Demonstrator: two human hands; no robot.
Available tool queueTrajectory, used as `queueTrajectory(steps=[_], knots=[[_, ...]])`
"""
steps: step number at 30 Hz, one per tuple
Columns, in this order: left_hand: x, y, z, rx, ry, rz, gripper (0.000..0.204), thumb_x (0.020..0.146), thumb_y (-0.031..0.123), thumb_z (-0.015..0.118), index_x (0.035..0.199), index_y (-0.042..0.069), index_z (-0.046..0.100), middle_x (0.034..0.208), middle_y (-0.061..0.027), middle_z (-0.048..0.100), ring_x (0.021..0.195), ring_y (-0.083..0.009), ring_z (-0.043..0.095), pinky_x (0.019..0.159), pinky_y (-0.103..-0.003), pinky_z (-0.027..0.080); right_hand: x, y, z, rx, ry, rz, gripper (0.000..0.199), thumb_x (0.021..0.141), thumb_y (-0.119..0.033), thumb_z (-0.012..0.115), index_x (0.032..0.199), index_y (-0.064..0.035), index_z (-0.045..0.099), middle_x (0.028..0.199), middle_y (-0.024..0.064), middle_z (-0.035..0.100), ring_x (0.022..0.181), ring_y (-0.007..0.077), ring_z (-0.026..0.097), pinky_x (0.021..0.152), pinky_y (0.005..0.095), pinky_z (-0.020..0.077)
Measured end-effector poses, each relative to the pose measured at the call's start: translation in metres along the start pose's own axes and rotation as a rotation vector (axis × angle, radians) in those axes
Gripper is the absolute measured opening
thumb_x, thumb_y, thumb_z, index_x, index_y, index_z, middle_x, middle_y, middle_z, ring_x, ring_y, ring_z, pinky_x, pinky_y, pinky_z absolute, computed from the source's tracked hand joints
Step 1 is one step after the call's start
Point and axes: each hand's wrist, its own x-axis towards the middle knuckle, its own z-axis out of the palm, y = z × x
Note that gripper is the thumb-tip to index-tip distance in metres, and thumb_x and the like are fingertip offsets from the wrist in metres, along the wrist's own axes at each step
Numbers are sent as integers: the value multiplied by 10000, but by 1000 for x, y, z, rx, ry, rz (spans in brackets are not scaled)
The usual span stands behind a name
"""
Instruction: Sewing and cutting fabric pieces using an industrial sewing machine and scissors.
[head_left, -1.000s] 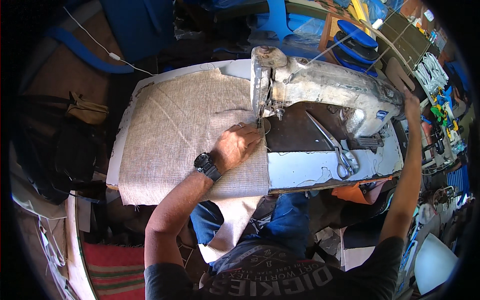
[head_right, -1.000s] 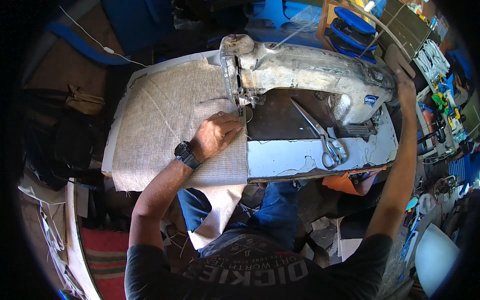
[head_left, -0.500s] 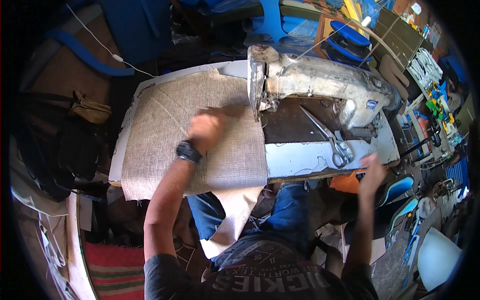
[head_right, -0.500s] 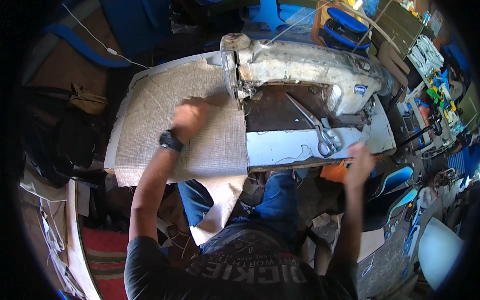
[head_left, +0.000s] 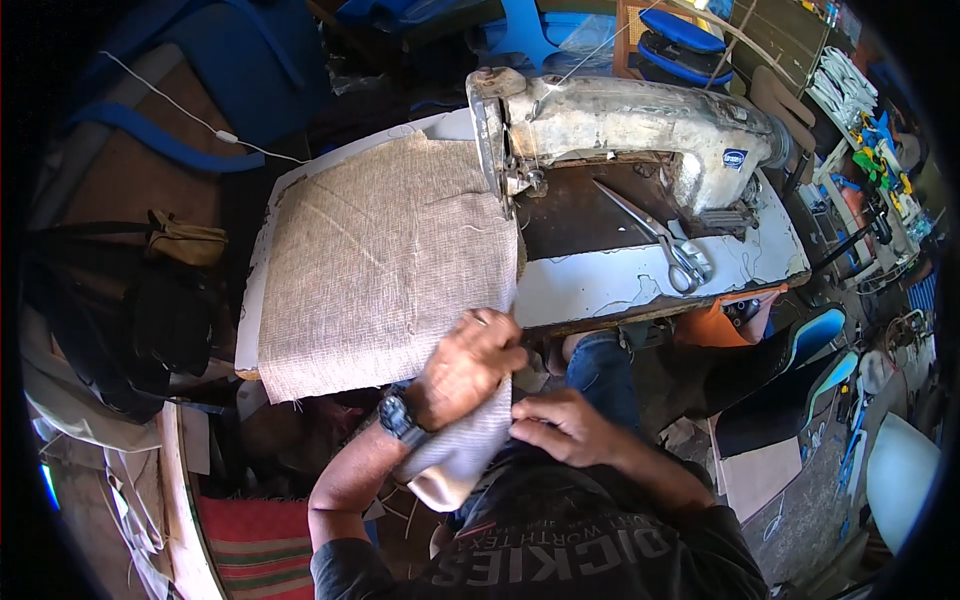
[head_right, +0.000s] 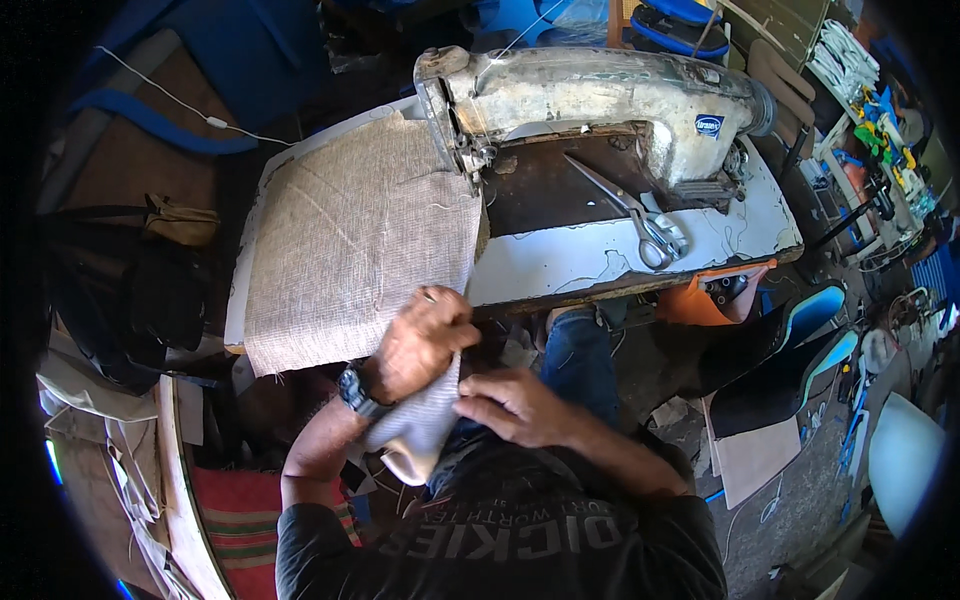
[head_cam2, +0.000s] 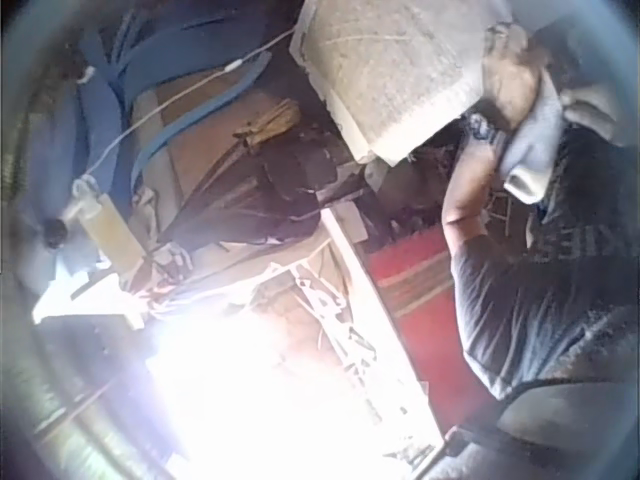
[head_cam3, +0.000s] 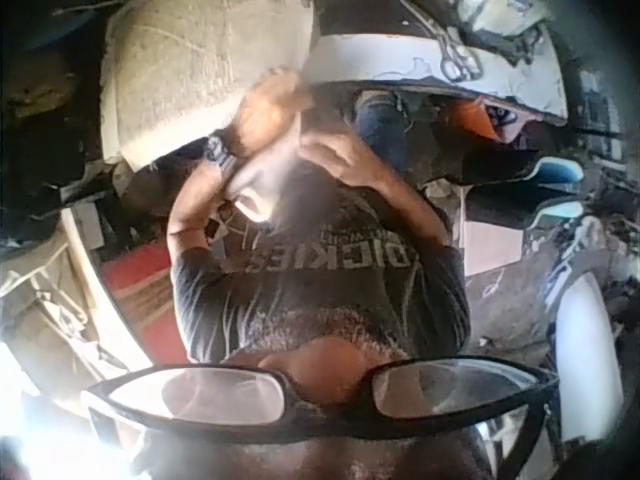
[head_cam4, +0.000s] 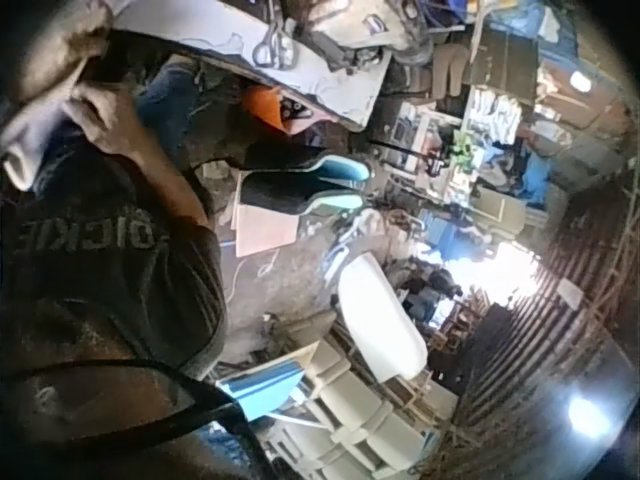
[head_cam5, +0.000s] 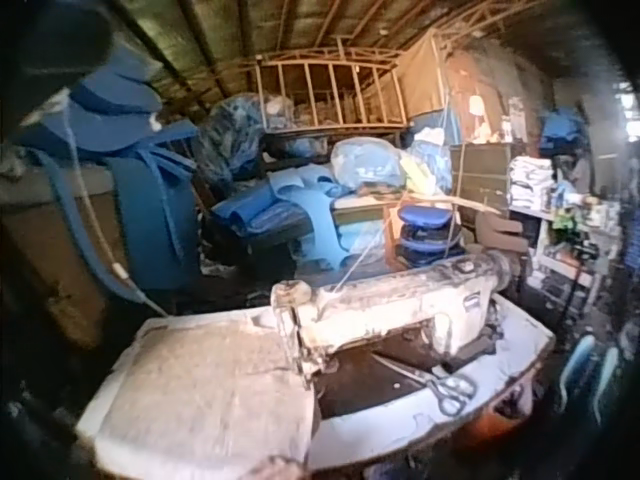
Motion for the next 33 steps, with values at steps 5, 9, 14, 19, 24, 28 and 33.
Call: queueTrajectory(steps=[5,9,14,19,24,28,33], knots=[[8,3,-8,-258,141,-107,285,629,-168,709,765,83,707,959,-60,625,944,-279,675,821,-401,552,65,14,-52,-735,555,-209,301,893,-19,738,1193,-43,757,1186,111,758,1183,325,691,995,457,587],[-3,8,-1,-153,126,-125,254,682,-120,774,831,76,708,1015,-78,666,1006,-294,698,838,-412,570,92,35,-65,-936,335,-401,338,853,-9,760,1189,-40,767,1274,105,744,1311,324,638,1072,466,575],[-48,-21,-24,-59,369,-551,187,900,-101,729,1020,42,718,1060,-145,725,1026,-332,723,893,-450,591,85,44,-59,-728,425,-437,378,826,73,749,1194,-7,786,1277,133,770,1263,329,722,1082,442,608],[-64,-82,-41,69,48,-424,261,927,-66,714,1177,-18,771,1288,-192,740,1222,-392,706,1029,-456,591,84,50,-59,-654,450,-414,403,816,110,710,1201,10,776,1278,148,766,1275,338,718,1079,449,611],[-37,-123,-28,-52,-221,-210,378,970,128,733,1328,6,733,1484,-221,661,1441,-416,586,1190,-539,503,82,50,-61,-640,442,-389,392,798,101,693,1180,29,749,1272,163,760,1256,342,723,1070,448,613],[-19,-140,-21,-143,-303,-95,460,945,270,757,1341,38,722,1401,-207,690,1371,-432,613,1234,-560,454,81,48,-62,-704,370,-313,356,803,78,690,1154,37,734,1243,164,762,1215,349,732,1047,455,617],[-17,-143,-18,-245,-321,-60,436,921,260,769,1292,34,736,1308,-191,720,1284,-428,648,1223,-535,456,82,45,-64,-686,346,-276,322,815,69,685,1132,38,738,1235,163,760,1199,354,733,1036,457,616]])
